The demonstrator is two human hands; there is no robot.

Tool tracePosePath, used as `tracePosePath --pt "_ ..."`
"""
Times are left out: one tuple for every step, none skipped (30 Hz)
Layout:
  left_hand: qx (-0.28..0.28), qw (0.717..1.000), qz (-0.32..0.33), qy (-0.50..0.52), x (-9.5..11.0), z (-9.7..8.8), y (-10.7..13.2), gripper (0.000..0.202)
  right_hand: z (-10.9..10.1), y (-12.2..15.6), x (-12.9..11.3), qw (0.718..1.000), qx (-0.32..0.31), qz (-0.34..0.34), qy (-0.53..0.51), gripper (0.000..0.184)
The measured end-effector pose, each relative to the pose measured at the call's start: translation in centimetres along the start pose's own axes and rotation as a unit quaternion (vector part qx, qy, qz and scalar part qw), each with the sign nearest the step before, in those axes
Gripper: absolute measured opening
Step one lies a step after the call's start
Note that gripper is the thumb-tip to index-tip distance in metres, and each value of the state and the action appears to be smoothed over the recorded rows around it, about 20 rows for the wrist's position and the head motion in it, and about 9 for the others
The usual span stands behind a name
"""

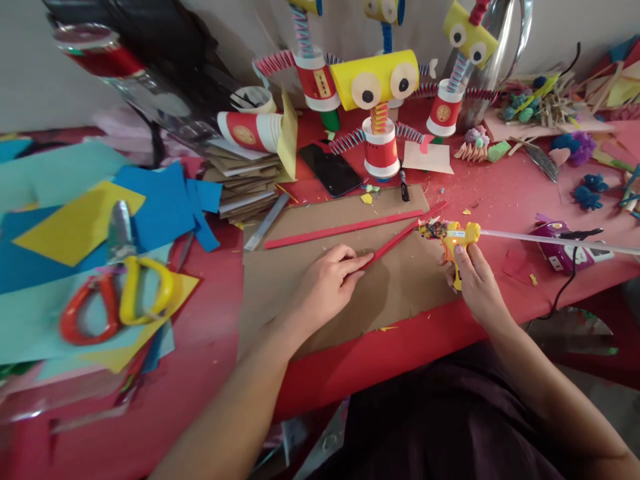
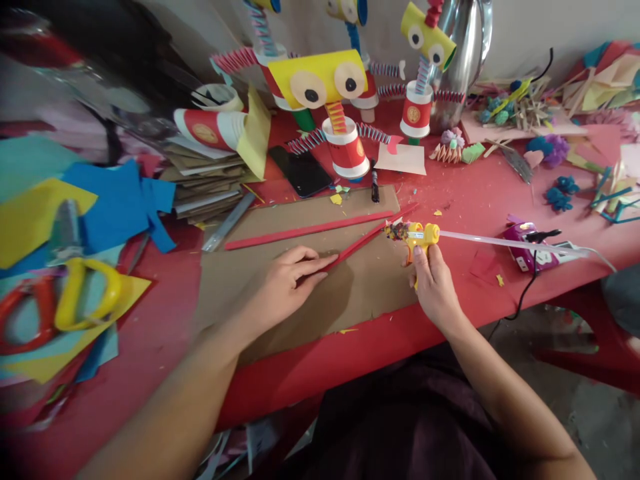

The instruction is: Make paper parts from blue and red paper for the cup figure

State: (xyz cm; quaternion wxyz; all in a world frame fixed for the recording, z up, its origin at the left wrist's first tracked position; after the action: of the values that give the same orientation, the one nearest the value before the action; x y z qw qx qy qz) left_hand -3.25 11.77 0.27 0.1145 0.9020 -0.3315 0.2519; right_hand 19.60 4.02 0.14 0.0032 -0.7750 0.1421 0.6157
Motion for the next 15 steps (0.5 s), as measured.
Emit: tracePosePath --pt "-0.001 1.000 0.001 0.000 0.0 0.0 0.0 0.035 0.1 0.0 0.0 1.000 -0.002 -0.003 0.003 0.042" --pt "-0.001 1.000 0.002 -0.001 -0.1 0.0 0.0 0.035 0.2 0.0 0.0 1.000 -0.002 -0.005 0.006 0.041" --pt "-0.002 1.000 0.003 -0.001 -0.1 0.0 0.0 0.035 0.3 0.1 0.1 1.000 -0.003 -0.006 0.010 0.040" --pt "-0.004 1.000 0.003 -0.002 -0.1 0.0 0.0 0.035 0.5 0.2 0.1 1.000 -0.004 -0.005 0.015 0.039" --pt "-0.007 1.000 0.003 -0.002 -0.1 0.0 0.0 0.035 0.6 0.4 0.1 1.000 -0.007 -0.003 0.023 0.038" --pt "-0.010 1.000 0.002 -0.002 -0.1 0.0 0.0 0.035 0.9 0.6 0.2 0.999 -0.013 0.000 0.032 0.036" --pt "-0.013 1.000 0.002 -0.002 -0.1 0.0 0.0 0.035 1.2 0.9 0.1 0.999 -0.022 0.003 0.046 0.035" --pt "-0.016 1.000 0.001 -0.001 -0.1 0.0 0.0 0.036 1.5 1.3 0.0 0.998 -0.032 0.004 0.063 0.033" --pt "-0.019 1.000 0.001 0.000 0.0 0.0 0.0 0.036 1.9 1.6 -0.2 0.996 -0.043 0.003 0.081 0.032" --pt "-0.021 1.000 0.000 0.001 0.0 -0.1 0.0 0.036 2.3 1.9 -0.5 0.994 -0.055 0.000 0.097 0.031" --pt "-0.023 1.000 -0.001 0.003 0.0 -0.1 0.0 0.036 2.7 2.2 -0.8 0.992 -0.067 -0.005 0.111 0.030" --pt "-0.023 1.000 -0.004 0.005 0.1 -0.1 -0.1 0.036 3.1 2.5 -1.0 0.990 -0.078 -0.011 0.121 0.029" --pt "-0.023 1.000 -0.006 0.008 0.1 -0.1 -0.1 0.035 3.5 2.7 -1.3 0.988 -0.090 -0.016 0.127 0.028" --pt "-0.021 1.000 -0.009 0.012 0.0 -0.1 -0.1 0.035 3.7 2.8 -1.4 0.986 -0.100 -0.019 0.132 0.027" --pt "-0.019 1.000 -0.011 0.017 0.0 -0.2 -0.1 0.035 3.8 2.8 -1.4 0.985 -0.105 -0.020 0.136 0.027"
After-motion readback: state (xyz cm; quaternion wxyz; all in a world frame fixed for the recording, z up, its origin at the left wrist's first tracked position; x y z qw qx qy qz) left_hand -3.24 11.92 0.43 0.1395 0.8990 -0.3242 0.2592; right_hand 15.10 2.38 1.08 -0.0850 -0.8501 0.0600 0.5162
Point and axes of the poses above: each hand's wrist, its own y-axis away from the middle knuckle, its own z-axis out of the palm, x = y × z, the point moved 6 cm from there along -y, towards the middle knuckle, and after that the axes turned 8 degrees about -x, right-handed, at the moved point
